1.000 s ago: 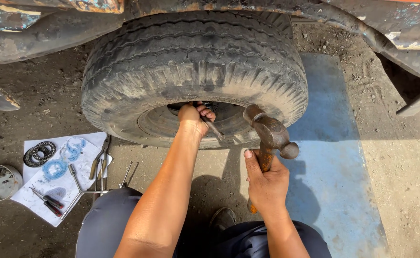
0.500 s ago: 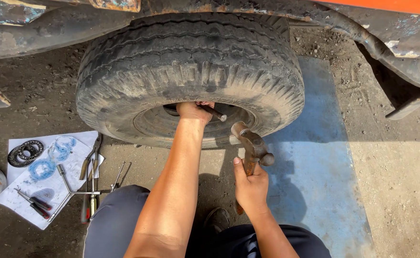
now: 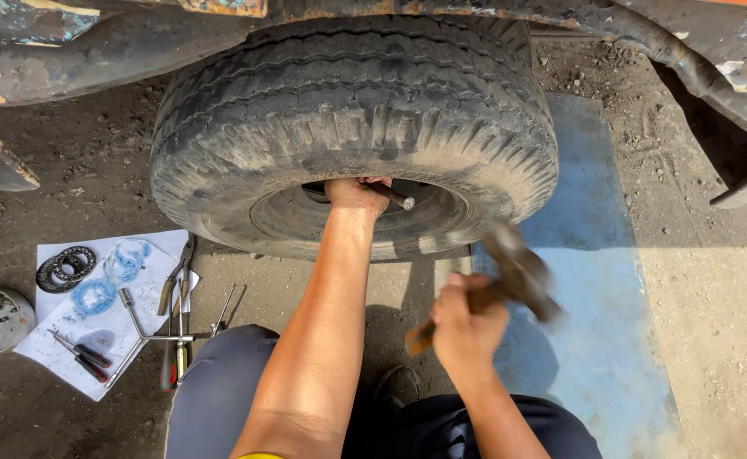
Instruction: Using a hammer and punch to remove or install components within a truck wheel hub
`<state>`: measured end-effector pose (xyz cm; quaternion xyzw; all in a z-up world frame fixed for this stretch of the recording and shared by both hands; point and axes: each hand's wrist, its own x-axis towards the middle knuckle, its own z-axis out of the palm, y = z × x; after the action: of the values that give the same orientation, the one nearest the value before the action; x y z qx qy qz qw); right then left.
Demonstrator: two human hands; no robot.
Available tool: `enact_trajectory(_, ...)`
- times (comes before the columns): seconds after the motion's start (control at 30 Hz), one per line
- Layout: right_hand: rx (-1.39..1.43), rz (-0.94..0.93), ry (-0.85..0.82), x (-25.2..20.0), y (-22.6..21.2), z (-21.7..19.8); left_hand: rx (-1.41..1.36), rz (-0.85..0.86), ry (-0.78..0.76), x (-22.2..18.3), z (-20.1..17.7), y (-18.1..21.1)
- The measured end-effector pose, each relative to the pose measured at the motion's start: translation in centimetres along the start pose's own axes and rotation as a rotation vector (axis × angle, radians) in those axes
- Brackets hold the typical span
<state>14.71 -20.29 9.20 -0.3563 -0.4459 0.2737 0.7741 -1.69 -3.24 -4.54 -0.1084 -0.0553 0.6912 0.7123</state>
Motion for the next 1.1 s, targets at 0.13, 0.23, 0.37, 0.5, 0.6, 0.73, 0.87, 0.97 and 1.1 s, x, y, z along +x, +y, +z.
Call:
enact_trajectory(0.13, -0.767, 0.733, -0.17, 0.2, 2.6, -0.8, -0.014, -0.041, -0.139, 0.6, 0.2, -0.9)
enact_trajectory(0.23, -0.74, 0.683, -0.133, -0.5, -0.3, -0.8, -0.031, -0.042, -0.194, 0.7, -0.1, -1.3)
enact_trajectory(0.37, -0.367, 0.32, 0.11, 0.1, -1.7, -2.3, -0.064, -0.068, -0.337, 3.6, 1.1, -2.5)
enact_trajectory(0.5, -0.077, -0.077, 0.004, 0.9, -2.5, -0.6, -0.089, -0.033, -0.409, 1.9, -0.7, -1.5)
enact_trajectory(0.6, -0.805, 0.744, -0.312, -0.5, 1.6, -0.2, -0.101, -0.062, -0.496, 2.1, -0.4, -2.3)
enact_trajectory(0.73, -0.78, 0.802, -0.266, 0.3, -1.5, 0.6, -0.122, -0.072, -0.61, 2.3, -1.6, -2.5)
enact_trajectory(0.87, -0.443, 0.634, -0.124, 1.9, -2.5, -0.4, -0.135, -0.083, -0.761, 7.1, -6.8, -1.3)
enact_trajectory(0.97, -0.386, 0.54, -0.077, 3.4, -3.4, -1.5, 0.769, -0.154, 0.563, -0.4, 3.3, -0.8)
enact_trajectory(1.1, -0.27, 0.455, -0.093, 3.8, -6.3, 0.3, 1.38, -0.309, 0.591, -4.7, -0.3, 1.1)
